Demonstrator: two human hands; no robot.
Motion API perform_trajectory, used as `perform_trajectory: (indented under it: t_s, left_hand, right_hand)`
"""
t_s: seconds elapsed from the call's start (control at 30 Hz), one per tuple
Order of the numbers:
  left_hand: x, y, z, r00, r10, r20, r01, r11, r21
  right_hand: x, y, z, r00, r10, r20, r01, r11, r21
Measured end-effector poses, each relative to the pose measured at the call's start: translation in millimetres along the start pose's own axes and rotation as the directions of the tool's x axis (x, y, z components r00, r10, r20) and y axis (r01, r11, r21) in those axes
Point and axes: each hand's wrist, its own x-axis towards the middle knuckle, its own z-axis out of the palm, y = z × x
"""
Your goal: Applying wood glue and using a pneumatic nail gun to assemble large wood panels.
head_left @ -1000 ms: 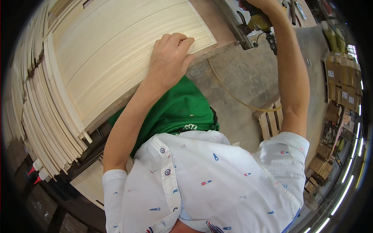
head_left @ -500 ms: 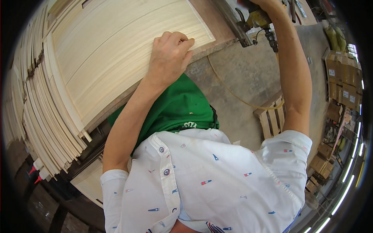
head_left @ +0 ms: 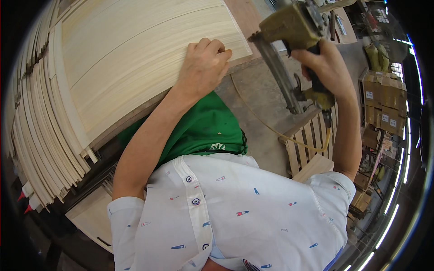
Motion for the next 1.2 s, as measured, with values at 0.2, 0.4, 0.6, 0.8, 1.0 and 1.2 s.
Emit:
perform_trajectory:
  t_s: [0.2, 0.4, 0.6, 0.8, 1.0, 1.2]
  left_hand:
    - [0, 0, 1, 1.000, -0.008, -0.002, 0.008, 1.000, 0.000]
    - [0, 0, 4, 1.000, -0.010, 0.005, 0.010, 1.000, -0.003]
    - [5, -2, 2, 1.000, -0.007, 0.024, 0.007, 1.000, 0.014]
    - [-10, -20, 16, 0.983, 0.066, -0.173, -0.045, 0.992, 0.120]
    - [-61, -14, -71, 0.995, -0.097, 0.030, 0.094, 0.992, 0.079]
    - [-185, -29, -234, 0.910, -0.408, -0.079, 0.408, 0.839, 0.360]
  right_hand:
    - [-19, -20, 18, 0.994, 0.103, 0.031, -0.102, 0.994, -0.036]
    - [-19, -17, 21, 0.997, 0.074, 0.032, -0.073, 0.997, -0.034]
    - [-19, -15, 22, 0.996, 0.092, 0.012, -0.091, 0.994, -0.053]
    - [-37, -34, 23, 0.994, 0.078, -0.072, -0.080, 0.997, -0.022]
    - [-54, -13, 33, 0.994, 0.055, -0.093, -0.047, 0.995, 0.090]
    - [-35, -65, 56, 0.991, -0.107, 0.085, 0.094, 0.985, 0.146]
